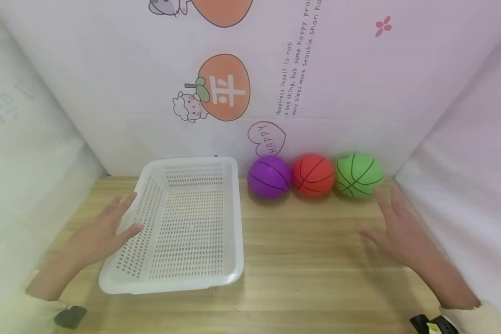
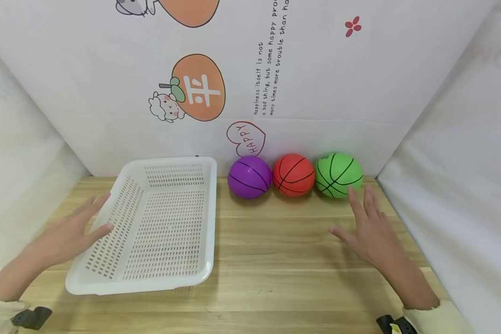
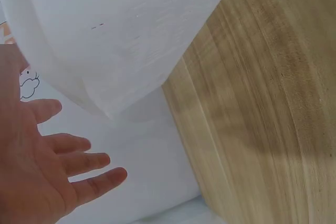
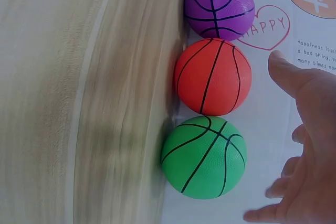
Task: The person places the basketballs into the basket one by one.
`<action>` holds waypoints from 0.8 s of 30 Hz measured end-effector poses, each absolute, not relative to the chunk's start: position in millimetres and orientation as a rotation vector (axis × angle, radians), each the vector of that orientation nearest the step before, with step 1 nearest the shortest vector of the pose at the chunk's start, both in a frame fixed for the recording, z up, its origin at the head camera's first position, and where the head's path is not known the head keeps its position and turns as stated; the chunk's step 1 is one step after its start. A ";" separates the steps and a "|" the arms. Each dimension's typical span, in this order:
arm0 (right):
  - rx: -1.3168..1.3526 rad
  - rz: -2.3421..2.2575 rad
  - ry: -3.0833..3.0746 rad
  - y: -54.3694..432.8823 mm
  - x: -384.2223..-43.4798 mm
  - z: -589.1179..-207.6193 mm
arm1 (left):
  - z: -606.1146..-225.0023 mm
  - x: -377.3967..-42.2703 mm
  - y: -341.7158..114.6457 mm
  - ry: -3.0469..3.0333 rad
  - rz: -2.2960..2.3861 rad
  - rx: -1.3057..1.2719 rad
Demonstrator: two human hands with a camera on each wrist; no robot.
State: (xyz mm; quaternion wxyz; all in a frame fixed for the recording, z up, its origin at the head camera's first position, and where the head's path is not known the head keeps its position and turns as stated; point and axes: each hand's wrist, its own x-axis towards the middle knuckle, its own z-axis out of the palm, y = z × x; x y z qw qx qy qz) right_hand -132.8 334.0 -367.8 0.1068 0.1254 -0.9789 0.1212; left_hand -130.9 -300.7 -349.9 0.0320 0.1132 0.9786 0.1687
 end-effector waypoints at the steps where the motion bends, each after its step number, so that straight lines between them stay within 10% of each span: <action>1: 0.368 0.364 -2.889 333.8 -133.1 -367.6 | -349.6 -131.4 -300.5 3.018 0.532 0.360; 24: 0.267 0.873 -2.831 342.0 -159.1 -358.3 | -345.3 -141.8 -300.6 3.109 0.820 0.341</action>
